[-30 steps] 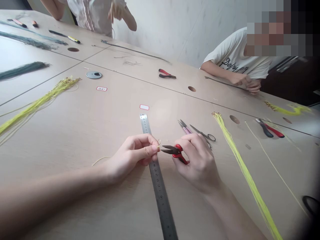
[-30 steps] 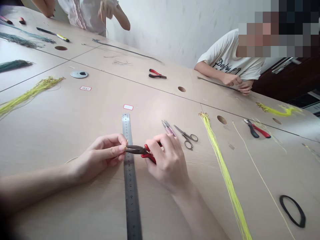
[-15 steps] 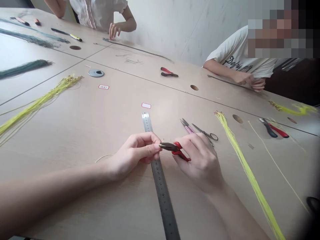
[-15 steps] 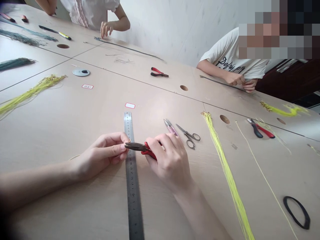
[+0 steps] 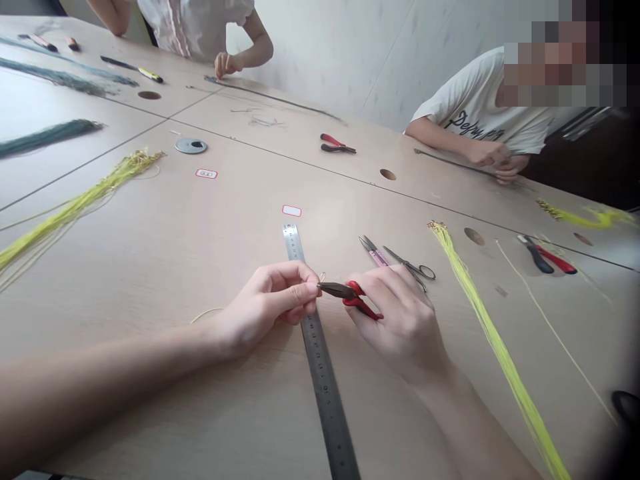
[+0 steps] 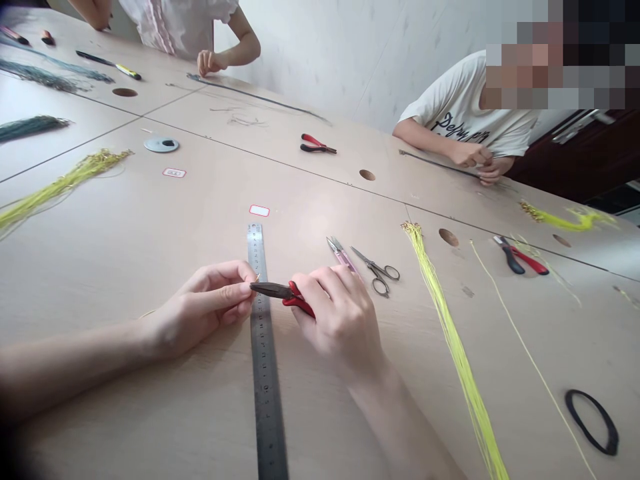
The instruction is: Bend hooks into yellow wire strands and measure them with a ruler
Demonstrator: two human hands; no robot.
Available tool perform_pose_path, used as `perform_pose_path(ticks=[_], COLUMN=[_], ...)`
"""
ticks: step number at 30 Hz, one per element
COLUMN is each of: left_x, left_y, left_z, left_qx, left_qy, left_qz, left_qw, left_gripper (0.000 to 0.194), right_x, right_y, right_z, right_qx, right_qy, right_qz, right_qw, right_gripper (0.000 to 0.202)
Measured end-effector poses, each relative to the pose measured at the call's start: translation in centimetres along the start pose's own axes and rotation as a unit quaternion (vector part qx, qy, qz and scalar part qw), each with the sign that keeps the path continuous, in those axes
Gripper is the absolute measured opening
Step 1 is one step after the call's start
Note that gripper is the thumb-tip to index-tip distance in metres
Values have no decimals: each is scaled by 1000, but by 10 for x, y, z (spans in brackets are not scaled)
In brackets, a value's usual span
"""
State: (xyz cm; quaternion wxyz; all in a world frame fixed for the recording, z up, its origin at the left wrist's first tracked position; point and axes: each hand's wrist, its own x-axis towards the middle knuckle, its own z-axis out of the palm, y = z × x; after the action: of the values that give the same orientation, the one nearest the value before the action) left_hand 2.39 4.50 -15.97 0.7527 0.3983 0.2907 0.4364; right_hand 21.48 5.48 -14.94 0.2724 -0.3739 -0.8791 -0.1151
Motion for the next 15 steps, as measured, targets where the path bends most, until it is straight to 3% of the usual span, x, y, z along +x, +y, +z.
perform_pose_path(ticks=[12,15], left_x=[1,-2], left_y=[0,2], left_z=[-1,3], left_qx=[28,94], left_qy=[-3,32], left_qz=[1,9], left_qw=[1000,995], left_gripper=[16,23], right_x=[-1,-2], right_y=[0,-3], right_z=[0,1], right_qx=[1,31], right_qy=[0,-13], right_qz=[6,26], right_qw=[1000,999], right_gripper=[5,5])
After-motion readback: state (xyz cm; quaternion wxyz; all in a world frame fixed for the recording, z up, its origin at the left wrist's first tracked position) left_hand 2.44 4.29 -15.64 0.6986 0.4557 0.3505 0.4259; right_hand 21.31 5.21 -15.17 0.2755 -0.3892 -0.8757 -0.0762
